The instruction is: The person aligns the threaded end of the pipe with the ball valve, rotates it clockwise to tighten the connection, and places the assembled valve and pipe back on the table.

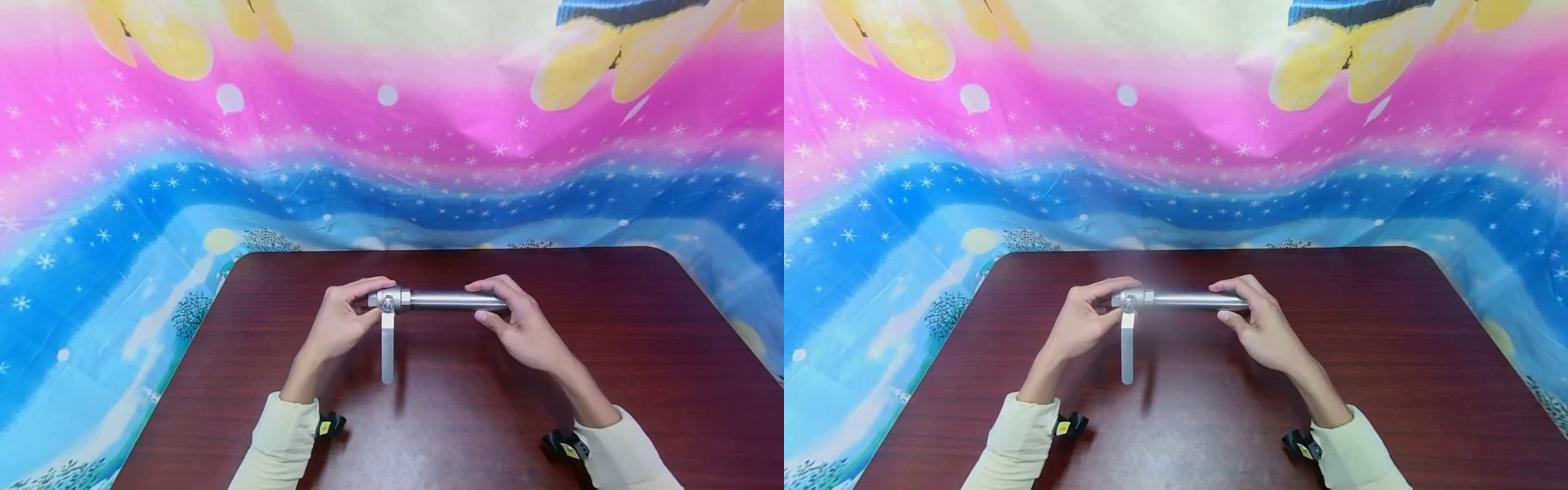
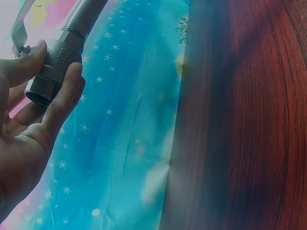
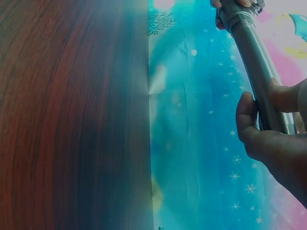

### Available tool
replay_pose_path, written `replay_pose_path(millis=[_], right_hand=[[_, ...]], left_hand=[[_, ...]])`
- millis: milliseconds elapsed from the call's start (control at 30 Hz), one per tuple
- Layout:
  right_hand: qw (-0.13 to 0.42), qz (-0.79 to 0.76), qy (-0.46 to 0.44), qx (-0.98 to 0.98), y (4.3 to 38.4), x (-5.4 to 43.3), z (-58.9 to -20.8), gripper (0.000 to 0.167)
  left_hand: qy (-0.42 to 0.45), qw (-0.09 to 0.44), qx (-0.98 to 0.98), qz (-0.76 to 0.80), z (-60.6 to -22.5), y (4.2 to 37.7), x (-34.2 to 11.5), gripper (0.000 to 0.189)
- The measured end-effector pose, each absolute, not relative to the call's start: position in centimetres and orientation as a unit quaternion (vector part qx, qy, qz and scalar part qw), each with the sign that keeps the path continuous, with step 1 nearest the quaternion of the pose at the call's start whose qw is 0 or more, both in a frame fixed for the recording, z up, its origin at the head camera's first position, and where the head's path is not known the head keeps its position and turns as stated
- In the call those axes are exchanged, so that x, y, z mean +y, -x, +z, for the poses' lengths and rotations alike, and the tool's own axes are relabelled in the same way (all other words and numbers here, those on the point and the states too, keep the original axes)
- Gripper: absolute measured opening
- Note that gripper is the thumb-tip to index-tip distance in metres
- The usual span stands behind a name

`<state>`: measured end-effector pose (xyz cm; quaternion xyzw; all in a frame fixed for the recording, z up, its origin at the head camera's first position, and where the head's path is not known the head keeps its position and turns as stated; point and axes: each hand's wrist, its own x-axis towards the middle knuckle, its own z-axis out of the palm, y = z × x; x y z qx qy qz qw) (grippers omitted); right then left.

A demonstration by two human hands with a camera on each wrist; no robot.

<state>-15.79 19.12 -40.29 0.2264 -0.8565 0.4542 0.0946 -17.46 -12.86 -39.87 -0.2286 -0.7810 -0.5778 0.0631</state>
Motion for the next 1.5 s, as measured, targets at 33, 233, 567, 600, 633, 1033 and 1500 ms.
replay_pose_path(millis=[33,233,567,600,633,1033,1500], right_hand=[[0.095,0.453,-0.225,-0.857,15.8,19.13,-40.29,0.045],[0.089,0.454,-0.226,-0.857,15.91,19.15,-40.21,0.04],[0.082,0.457,-0.231,-0.855,15.73,19.17,-40.11,0.042],[0.084,0.457,-0.233,-0.855,15.7,19.18,-40.13,0.044],[0.086,0.456,-0.235,-0.854,15.67,19.18,-40.15,0.045],[0.087,0.463,-0.228,-0.852,15.77,19.15,-40.3,0.044],[0.075,0.467,-0.224,-0.852,15.68,19.12,-40.28,0.042]], left_hand=[[0.229,0.064,-0.781,-0.578,-39.83,17.44,-12.84,0.05],[0.233,0.071,-0.784,-0.57,-39.92,17.49,-12.98,0.048],[0.233,0.068,-0.785,-0.57,-39.99,17.51,-13.03,0.048],[0.232,0.068,-0.785,-0.57,-40.0,17.5,-13.02,0.049],[0.232,0.067,-0.784,-0.571,-40.01,17.48,-13.01,0.049],[0.226,0.066,-0.787,-0.571,-40.01,17.44,-13.01,0.049],[0.23,0.067,-0.783,-0.573,-39.93,17.4,-13.03,0.051]])
